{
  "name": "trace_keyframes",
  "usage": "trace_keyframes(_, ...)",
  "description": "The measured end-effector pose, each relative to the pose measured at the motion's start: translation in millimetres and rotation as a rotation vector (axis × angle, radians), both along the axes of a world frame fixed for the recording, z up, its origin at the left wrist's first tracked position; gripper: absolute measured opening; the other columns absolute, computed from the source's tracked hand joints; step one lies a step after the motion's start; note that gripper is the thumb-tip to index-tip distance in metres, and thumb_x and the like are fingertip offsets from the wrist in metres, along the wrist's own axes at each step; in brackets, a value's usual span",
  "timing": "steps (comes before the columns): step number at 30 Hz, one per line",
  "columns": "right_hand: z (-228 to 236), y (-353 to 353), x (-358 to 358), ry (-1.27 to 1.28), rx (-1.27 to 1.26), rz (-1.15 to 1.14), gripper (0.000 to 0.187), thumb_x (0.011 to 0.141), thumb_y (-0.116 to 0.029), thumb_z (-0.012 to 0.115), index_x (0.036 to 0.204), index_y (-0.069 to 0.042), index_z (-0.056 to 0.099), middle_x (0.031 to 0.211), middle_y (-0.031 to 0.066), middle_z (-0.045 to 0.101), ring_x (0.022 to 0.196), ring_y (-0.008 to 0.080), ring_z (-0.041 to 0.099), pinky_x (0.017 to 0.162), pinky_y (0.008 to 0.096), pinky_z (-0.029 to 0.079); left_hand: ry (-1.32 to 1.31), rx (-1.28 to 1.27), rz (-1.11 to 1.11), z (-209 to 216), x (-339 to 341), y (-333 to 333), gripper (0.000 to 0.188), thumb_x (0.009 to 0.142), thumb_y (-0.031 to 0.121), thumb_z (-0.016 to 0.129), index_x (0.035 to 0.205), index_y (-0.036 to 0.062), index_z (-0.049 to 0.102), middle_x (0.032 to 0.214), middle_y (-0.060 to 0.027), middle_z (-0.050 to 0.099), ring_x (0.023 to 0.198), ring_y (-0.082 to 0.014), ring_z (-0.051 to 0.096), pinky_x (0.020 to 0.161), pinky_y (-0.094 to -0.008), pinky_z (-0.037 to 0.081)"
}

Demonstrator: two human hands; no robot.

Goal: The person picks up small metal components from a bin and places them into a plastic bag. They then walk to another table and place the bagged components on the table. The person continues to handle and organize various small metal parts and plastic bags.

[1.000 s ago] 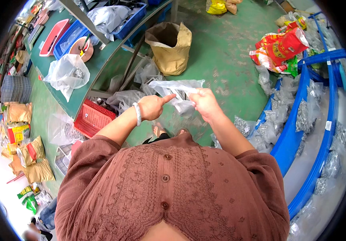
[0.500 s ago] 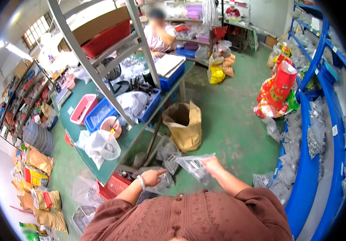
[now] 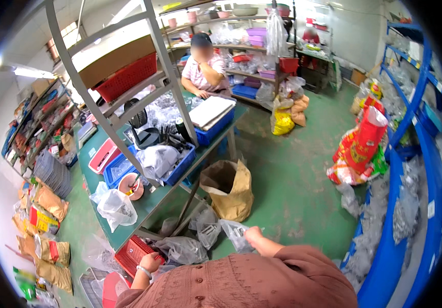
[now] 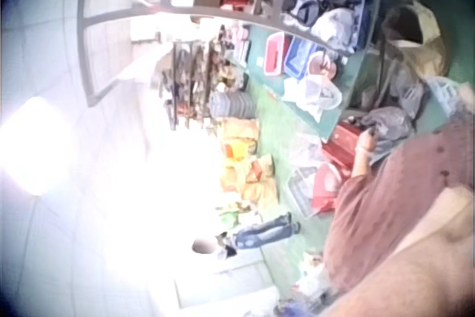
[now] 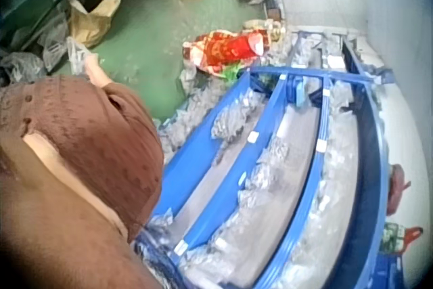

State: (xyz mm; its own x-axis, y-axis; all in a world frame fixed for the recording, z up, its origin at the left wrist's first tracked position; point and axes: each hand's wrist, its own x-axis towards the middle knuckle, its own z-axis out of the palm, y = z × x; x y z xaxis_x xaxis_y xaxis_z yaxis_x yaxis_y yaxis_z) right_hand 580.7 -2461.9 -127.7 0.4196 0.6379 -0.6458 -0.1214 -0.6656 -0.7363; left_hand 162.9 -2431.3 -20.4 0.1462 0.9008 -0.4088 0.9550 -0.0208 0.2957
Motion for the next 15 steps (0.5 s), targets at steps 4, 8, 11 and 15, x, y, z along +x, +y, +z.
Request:
trace_keyframes(4, -46, 13, 45, -0.065, -0.044, 0.215, 0.013, 0.072, -0.010, 0.051, 0.073, 0.002, 0.055, 0.057, 0.0132, 0.052, 0.044, 0.0231, 0.049, 0.038, 0.0373, 0.036, 0.106, 0.033, 0.202, 11, 26, -21, 0.034, 0.072, 0.024, 0.053, 0.101, 0.0068, 0.058, 0.094, -0.0192, 0.058, 0.091, -0.0312, 0.056, 0.081, -0.0369, 0.043)
trace_keyframes(8, -56, 31, 78, -0.140, -0.136, 0.323, 0.014, 0.071, -0.009, 0.050, 0.074, 0.003, 0.057, 0.065, 0.0168, 0.057, 0.050, 0.0265, 0.054, 0.044, 0.0388, 0.040, 0.126, 0.053, 0.310, -1, 36, -34, 0.032, 0.071, 0.024, 0.053, 0.096, 0.0060, 0.061, 0.093, -0.0192, 0.059, 0.090, -0.0311, 0.056, 0.082, -0.0359, 0.043)
trace_keyframes(11, -86, 26, 115, -0.516, -0.062, 0.589, 0.016, 0.068, -0.009, 0.049, 0.074, 0.000, 0.060, 0.078, 0.0167, 0.060, 0.075, 0.0268, 0.059, 0.059, 0.0349, 0.043, 0.135, 0.014, 0.353, 4, 65, -41, 0.031, 0.070, 0.023, 0.053, 0.094, 0.0048, 0.061, 0.092, -0.0194, 0.059, 0.090, -0.0310, 0.056, 0.082, -0.0350, 0.042)
trace_keyframes(15, -56, 35, 144, -0.317, -0.196, 0.272, 0.017, 0.066, -0.009, 0.049, 0.075, -0.002, 0.062, 0.078, 0.0158, 0.060, 0.075, 0.0283, 0.058, 0.064, 0.0386, 0.044, 0.125, -0.050, 0.402, -23, 61, -55, 0.034, 0.069, 0.024, 0.054, 0.095, 0.0029, 0.061, 0.094, -0.0199, 0.058, 0.091, -0.0304, 0.056, 0.082, -0.0343, 0.042)
